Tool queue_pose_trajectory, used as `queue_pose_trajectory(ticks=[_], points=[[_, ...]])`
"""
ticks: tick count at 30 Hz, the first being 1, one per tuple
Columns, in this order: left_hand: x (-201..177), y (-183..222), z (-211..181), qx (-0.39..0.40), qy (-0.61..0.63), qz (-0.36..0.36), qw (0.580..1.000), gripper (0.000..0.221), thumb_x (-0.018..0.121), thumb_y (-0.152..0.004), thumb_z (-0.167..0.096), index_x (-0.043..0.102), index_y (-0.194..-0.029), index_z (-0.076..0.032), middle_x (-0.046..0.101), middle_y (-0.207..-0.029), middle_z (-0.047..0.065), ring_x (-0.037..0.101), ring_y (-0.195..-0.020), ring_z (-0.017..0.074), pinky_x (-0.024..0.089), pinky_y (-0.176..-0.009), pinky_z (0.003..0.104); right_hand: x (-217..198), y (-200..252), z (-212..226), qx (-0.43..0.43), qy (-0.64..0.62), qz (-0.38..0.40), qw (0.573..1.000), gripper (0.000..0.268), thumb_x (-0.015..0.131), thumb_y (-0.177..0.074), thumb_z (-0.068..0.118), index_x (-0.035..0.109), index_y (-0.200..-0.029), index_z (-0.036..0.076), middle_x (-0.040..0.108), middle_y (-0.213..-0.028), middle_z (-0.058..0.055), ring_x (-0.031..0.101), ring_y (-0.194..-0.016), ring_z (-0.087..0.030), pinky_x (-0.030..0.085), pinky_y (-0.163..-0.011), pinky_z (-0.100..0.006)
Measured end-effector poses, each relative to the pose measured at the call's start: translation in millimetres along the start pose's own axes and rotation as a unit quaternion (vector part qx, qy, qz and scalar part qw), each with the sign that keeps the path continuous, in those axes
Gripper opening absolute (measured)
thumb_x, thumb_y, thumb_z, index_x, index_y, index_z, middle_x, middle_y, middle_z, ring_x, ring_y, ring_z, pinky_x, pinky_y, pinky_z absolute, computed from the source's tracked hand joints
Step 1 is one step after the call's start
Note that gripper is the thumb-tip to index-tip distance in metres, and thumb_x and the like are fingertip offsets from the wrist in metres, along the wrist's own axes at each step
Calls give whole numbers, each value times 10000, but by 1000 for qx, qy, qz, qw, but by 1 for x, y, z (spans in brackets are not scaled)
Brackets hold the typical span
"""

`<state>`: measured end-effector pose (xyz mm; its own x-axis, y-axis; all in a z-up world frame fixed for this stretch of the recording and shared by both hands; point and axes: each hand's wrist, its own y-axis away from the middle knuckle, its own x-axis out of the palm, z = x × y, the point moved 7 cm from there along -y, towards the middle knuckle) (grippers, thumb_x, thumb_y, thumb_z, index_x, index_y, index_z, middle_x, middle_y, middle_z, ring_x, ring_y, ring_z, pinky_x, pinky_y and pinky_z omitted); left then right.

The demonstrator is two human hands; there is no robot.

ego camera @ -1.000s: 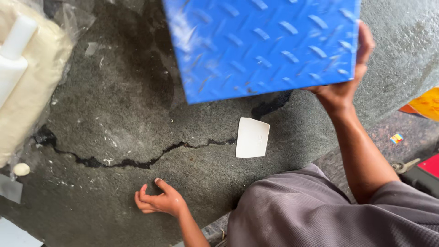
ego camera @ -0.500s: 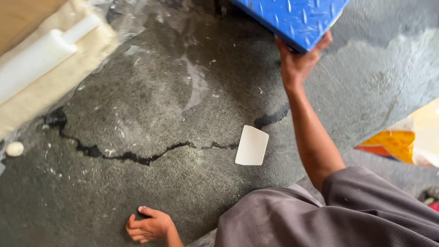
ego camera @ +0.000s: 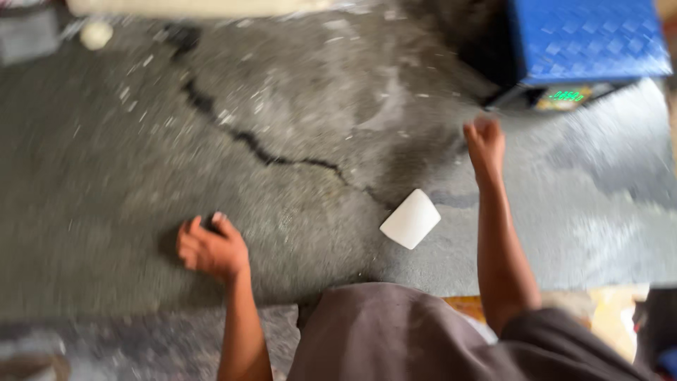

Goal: The person uses a white plastic card to scrape residue off a stone counter and then uses the card to scrape residue off their fingers and palms.

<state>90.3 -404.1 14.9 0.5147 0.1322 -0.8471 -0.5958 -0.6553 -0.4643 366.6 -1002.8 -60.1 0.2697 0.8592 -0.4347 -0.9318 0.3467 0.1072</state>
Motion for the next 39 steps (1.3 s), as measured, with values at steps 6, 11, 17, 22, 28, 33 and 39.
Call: queue_pose_trajectory(ticks=[6,11,17,22,28,33,39], points=[[6,0,5,-26,-12,-5,1000,413,613,-1050,-410,556,-1306,-90,503,-1427,186,436,-1335,398,394,-1000,542,23,152,30,-112,81,165,977,499,815,-909,391,716,-1229,22,651,-1413,-182,598,-1304,-306,463,-1080,-434],[1,4,2,-6,1,8,1000,393,607,-1079,-347,506,-1314,-48,458,-1442,170,381,-1385,377,324,-1098,540,46,194,52,-228,264,185,919,813,923,-759,462,613,-1365,17,421,-1557,-299,385,-1438,-447,399,-1134,-530],[-2,-4,-3,-12,-15,20,1000,390,586,-1060,-346,495,-1288,-43,444,-1445,181,373,-1379,382,318,-1079,539,60,198,55,-187,335,210,899,1000,968,-605,488,560,-1418,72,432,-1484,-299,339,-1426,-473,408,-1099,-569],[6,-4,-7,-11,-44,37,998,388,556,-1048,-342,484,-1298,-53,426,-1461,199,361,-1382,393,322,-1062,541,58,206,64,-233,303,143,913,1005,990,-626,470,552,-1430,56,426,-1483,-321,362,-1394,-498,390,-1112,-597],[16,-4,-3,-5,-49,70,996,406,532,-1084,-365,463,-1338,-56,390,-1480,204,346,-1382,408,331,-1054,560,62,198,35,-175,317,140,922,981,966,-668,508,543,-1466,124,384,-1580,-254,317,-1465,-480,337,-1203,-586],[12,-2,11,-19,-24,78,996,409,511,-1064,-362,466,-1334,-58,379,-1503,225,324,-1404,423,326,-1053,560,59,222,38,-166,277,206,924,1089,920,-663,558,444,-1527,96,295,-1631,-274,186,-1511,-500,271,-1181,-604],[1,-10,7,-46,40,75,995,471,505,-1045,-381,470,-1371,-43,358,-1528,237,298,-1438,442,299,-1096,567,34,301,74,-230,254,87,935,626,909,-816,253,622,-1309,-4,568,-1422,-254,443,-1371,-419,397,-1132,-518]])
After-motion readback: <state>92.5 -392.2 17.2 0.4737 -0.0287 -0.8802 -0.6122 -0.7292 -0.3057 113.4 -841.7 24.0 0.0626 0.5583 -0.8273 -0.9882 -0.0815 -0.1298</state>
